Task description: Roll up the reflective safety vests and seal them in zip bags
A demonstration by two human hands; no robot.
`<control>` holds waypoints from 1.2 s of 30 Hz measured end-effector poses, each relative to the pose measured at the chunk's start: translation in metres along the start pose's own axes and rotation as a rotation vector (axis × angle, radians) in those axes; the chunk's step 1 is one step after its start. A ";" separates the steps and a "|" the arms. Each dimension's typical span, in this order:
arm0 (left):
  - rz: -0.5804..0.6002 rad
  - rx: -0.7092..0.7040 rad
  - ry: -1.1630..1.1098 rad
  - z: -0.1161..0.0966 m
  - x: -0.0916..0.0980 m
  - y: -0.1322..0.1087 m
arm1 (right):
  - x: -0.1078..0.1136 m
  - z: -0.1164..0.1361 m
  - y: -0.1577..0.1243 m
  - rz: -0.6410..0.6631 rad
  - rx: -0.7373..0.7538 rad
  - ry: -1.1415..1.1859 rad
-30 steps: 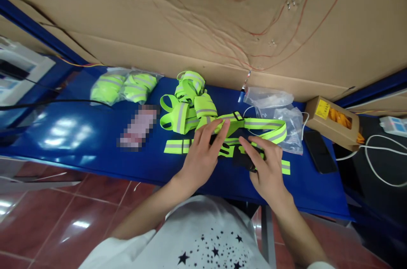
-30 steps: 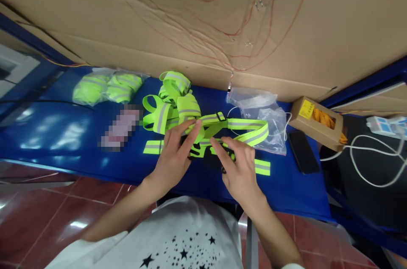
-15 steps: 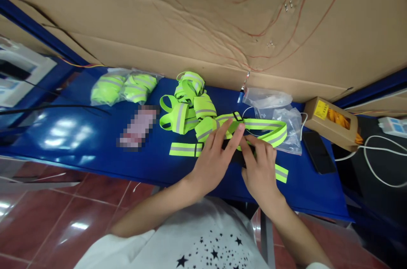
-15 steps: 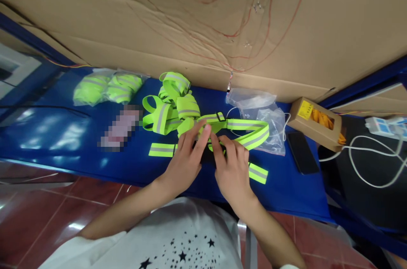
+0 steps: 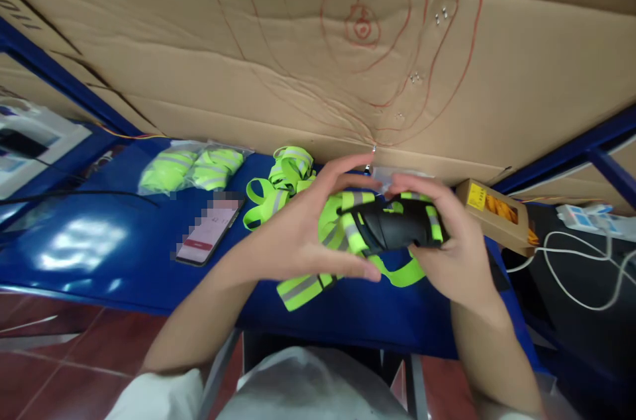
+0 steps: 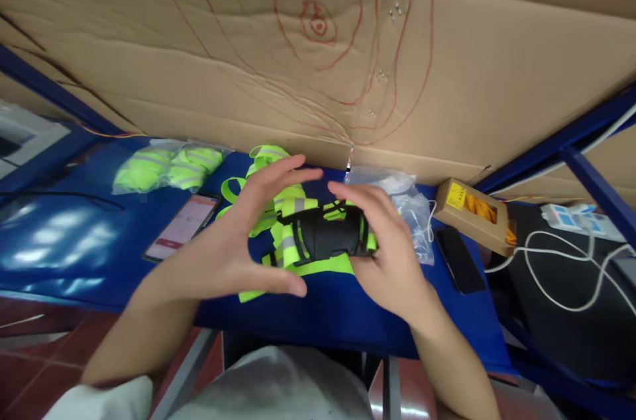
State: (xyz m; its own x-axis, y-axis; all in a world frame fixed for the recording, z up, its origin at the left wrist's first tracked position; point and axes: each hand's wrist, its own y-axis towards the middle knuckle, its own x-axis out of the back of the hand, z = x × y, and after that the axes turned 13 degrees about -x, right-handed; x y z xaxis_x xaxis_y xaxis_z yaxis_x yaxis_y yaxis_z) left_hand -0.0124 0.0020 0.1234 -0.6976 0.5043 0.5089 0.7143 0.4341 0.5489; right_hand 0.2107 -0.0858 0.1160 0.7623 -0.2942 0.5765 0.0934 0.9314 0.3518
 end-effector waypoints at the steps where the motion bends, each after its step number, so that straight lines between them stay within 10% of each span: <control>1: -0.016 0.003 -0.125 0.003 0.005 0.010 | 0.006 0.005 0.008 -0.007 -0.015 0.062; 8: -0.246 0.081 -0.643 0.024 -0.006 0.041 | 0.024 -0.005 0.049 0.253 -0.089 0.506; 14: 0.074 0.110 -0.875 0.032 -0.002 0.035 | 0.007 -0.035 0.058 0.586 -0.423 0.850; 22: 0.174 0.340 -1.086 0.042 -0.015 0.043 | 0.010 -0.032 0.062 0.390 -0.538 1.010; 36: -0.069 -0.070 -0.246 0.051 -0.023 0.038 | 0.010 -0.015 0.044 0.121 -0.233 0.665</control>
State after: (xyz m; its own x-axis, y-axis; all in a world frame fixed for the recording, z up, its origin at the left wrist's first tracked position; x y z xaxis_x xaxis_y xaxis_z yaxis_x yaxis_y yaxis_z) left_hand 0.0340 0.0451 0.0989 -0.7037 0.6456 0.2965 0.6539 0.4254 0.6257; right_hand 0.2320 -0.0449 0.1262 0.9981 -0.0616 0.0038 0.0609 0.9927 0.1045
